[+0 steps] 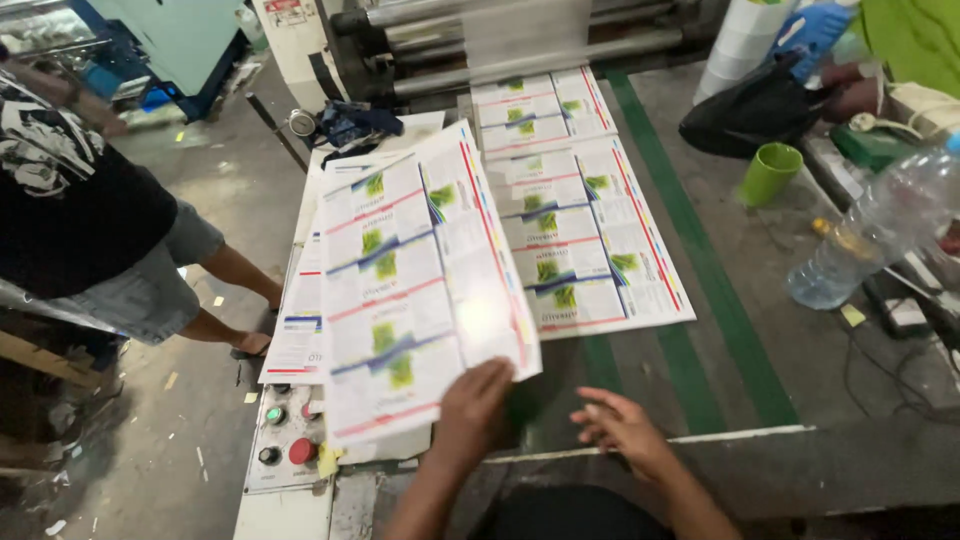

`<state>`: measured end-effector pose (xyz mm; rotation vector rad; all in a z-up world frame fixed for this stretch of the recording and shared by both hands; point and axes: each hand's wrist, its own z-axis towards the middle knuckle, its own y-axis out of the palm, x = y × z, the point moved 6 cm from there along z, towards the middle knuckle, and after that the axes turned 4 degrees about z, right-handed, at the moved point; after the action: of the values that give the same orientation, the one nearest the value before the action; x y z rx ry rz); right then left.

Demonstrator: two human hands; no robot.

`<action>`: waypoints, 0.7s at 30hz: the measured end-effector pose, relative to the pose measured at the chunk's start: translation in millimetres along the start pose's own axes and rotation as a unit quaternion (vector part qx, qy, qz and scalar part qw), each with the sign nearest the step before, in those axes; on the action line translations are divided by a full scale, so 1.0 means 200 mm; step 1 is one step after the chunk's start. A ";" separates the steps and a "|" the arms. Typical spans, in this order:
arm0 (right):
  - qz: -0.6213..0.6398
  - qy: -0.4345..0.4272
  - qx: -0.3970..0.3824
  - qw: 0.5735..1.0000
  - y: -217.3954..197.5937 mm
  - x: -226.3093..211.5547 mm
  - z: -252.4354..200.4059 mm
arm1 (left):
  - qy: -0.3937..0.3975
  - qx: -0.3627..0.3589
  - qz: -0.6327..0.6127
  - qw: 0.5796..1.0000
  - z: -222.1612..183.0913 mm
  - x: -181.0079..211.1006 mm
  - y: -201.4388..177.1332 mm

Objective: Inspecting and stacking printed packaging sheets coming from a printing machine.

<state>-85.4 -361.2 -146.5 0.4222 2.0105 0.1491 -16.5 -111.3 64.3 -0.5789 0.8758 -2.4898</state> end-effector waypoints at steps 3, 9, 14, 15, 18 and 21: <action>-0.012 -0.039 -0.094 0.995 0.18 -0.05 -0.02 | -0.005 -0.105 -0.041 0.994 -0.08 0.15 0.21; 0.090 -0.011 -0.090 0.992 0.15 -0.02 -0.02 | 0.070 -0.210 -0.031 0.975 -0.11 0.23 0.26; 0.124 -0.053 0.018 0.991 -0.15 0.03 -0.06 | -0.005 -0.203 0.060 0.977 -0.12 -0.18 0.15; 0.145 -0.072 0.050 0.986 -0.22 0.02 -0.07 | -0.049 -0.211 0.088 0.972 -0.16 -0.30 0.14; 0.163 -0.119 0.104 0.974 -0.41 0.01 -0.11 | -0.122 -0.227 0.121 0.959 -0.14 -0.46 0.02; 0.164 -0.152 0.150 0.963 -0.61 0.03 -0.15 | -0.150 -0.266 0.143 0.942 -0.08 -0.50 -0.08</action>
<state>-141.7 -469.7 -172.0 0.9152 1.6500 -0.0184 52.7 -41.3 39.6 -0.9020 1.4006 -1.8354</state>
